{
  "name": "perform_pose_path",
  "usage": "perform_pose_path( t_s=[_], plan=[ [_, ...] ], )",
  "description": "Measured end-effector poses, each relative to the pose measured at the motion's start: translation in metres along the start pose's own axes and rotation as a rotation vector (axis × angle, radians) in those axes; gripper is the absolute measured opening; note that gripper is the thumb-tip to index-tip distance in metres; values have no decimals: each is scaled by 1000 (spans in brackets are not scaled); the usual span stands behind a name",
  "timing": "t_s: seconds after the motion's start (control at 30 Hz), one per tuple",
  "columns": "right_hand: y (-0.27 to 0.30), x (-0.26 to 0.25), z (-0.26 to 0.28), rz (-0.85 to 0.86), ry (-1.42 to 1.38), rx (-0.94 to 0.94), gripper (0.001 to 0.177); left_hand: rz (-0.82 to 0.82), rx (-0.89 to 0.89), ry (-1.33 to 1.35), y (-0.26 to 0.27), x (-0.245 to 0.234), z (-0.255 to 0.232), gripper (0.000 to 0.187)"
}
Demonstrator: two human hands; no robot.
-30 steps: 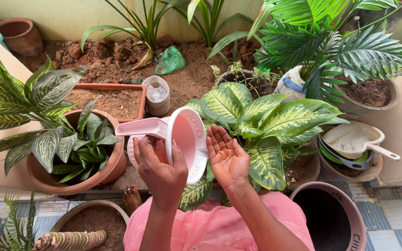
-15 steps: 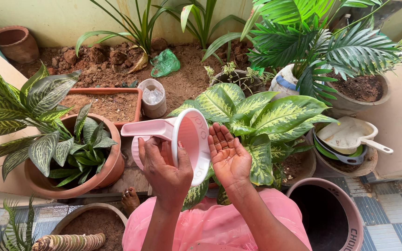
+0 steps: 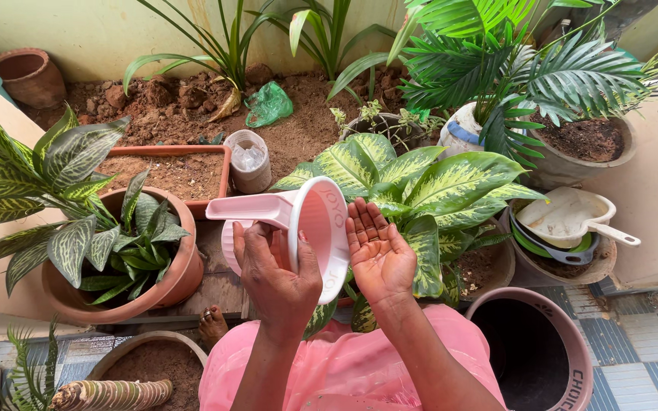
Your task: The person cleans a pink plastic mug by hand using water and their fingers, then tips the mug over a dark bucket.
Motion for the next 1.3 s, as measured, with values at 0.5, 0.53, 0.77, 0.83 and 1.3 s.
perform_pose_path(
  t_s=[0.5,0.53,0.77,0.83,1.3],
  plan=[
    [-2,-2,3,17,3,-5,50,16,-5,21,-2,0,-2,34],
    [-2,-3,3,9,6,-4,50,16,-5,25,-2,-1,-2,33],
    [-5,-5,5,11,21,-9,51,-2,6,10,-2,-4,0,32],
    [-6,-5,5,6,29,-13,51,0,-3,11,-2,-4,3,31],
    [-23,-14,-10,-10,36,18,50,-37,-1,-40,-10,-3,14,34]
  ],
)
Point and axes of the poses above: each hand's wrist, its own y-axis away from the middle knuckle, its own x-axis out of the palm, z = x × y, the point moved 6 cm from there along -y, towards the middle knuckle, and after that the axes turned 7 degrees about -y, right-handed, at the moved point
